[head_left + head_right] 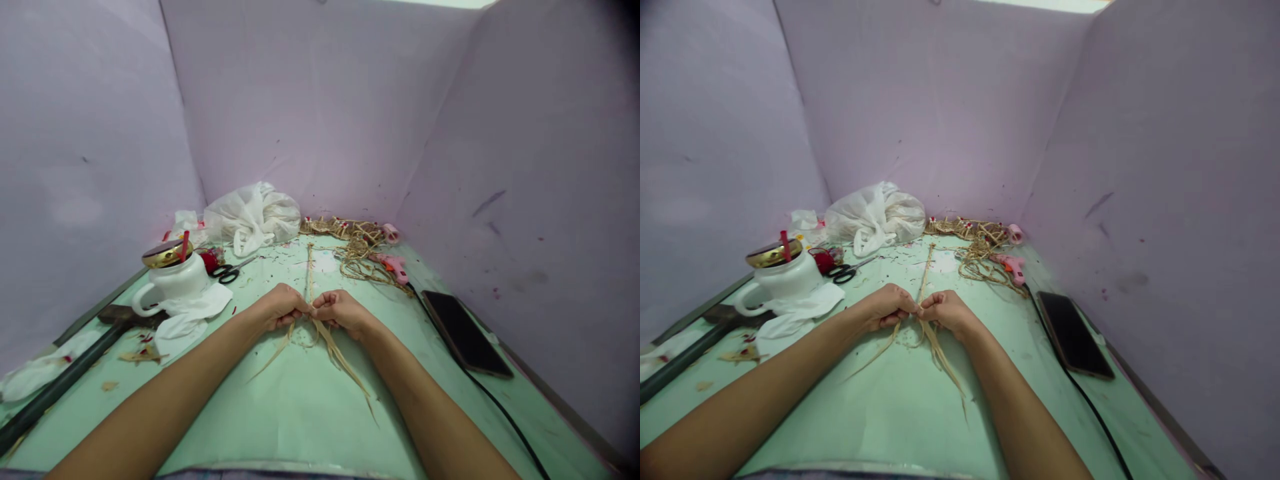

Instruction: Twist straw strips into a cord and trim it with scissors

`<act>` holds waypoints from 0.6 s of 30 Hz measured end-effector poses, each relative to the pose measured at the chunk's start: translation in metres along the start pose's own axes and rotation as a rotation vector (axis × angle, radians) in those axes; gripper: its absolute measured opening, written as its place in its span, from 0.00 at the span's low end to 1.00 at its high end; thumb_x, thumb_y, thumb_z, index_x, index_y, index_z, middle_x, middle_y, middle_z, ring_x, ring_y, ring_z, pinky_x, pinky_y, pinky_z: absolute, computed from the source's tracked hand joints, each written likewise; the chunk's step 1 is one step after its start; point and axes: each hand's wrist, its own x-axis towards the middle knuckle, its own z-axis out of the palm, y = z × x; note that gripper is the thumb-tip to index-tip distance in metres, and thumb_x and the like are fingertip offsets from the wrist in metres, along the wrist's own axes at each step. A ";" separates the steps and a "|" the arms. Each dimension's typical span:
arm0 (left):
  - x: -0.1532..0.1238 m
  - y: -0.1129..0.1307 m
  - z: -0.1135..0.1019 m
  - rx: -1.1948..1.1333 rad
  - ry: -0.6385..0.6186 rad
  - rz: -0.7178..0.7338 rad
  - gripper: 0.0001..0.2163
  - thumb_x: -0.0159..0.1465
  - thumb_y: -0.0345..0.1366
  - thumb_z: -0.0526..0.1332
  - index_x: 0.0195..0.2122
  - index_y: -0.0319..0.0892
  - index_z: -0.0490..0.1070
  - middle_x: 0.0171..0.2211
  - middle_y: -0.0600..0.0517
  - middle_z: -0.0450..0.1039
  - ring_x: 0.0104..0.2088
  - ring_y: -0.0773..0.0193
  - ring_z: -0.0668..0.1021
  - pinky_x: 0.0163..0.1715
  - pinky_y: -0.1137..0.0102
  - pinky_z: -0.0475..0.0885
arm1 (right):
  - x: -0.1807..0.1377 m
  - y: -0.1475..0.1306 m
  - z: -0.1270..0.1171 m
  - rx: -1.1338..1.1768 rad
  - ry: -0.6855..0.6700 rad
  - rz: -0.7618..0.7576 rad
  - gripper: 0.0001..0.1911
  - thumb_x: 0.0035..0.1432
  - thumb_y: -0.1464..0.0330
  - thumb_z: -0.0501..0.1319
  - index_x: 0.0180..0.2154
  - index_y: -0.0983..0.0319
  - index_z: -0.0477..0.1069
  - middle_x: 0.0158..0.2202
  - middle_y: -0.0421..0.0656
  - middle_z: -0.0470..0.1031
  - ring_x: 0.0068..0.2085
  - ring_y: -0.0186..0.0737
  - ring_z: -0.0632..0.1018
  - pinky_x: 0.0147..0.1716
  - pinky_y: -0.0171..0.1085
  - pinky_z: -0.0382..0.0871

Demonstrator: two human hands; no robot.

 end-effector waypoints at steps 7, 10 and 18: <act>0.002 -0.003 0.003 -0.042 -0.001 0.008 0.08 0.42 0.31 0.61 0.15 0.39 0.59 0.08 0.61 0.53 0.08 0.77 0.53 0.08 0.76 0.41 | -0.003 -0.005 0.001 -0.072 0.035 -0.004 0.08 0.34 0.78 0.60 0.21 0.64 0.63 0.12 0.33 0.65 0.14 0.24 0.59 0.14 0.28 0.48; 0.001 -0.002 0.006 -0.061 0.018 0.018 0.08 0.43 0.29 0.59 0.14 0.40 0.57 0.07 0.61 0.51 0.07 0.78 0.51 0.08 0.76 0.41 | -0.003 -0.006 0.001 -0.103 0.049 -0.006 0.09 0.34 0.79 0.61 0.21 0.64 0.63 0.11 0.31 0.62 0.14 0.24 0.59 0.14 0.27 0.48; 0.000 -0.003 0.011 -0.091 0.024 0.033 0.09 0.44 0.28 0.58 0.13 0.40 0.56 0.08 0.61 0.52 0.07 0.78 0.51 0.08 0.76 0.41 | -0.004 -0.007 -0.001 -0.173 0.049 -0.020 0.10 0.33 0.80 0.60 0.21 0.64 0.62 0.11 0.30 0.60 0.15 0.24 0.60 0.15 0.27 0.50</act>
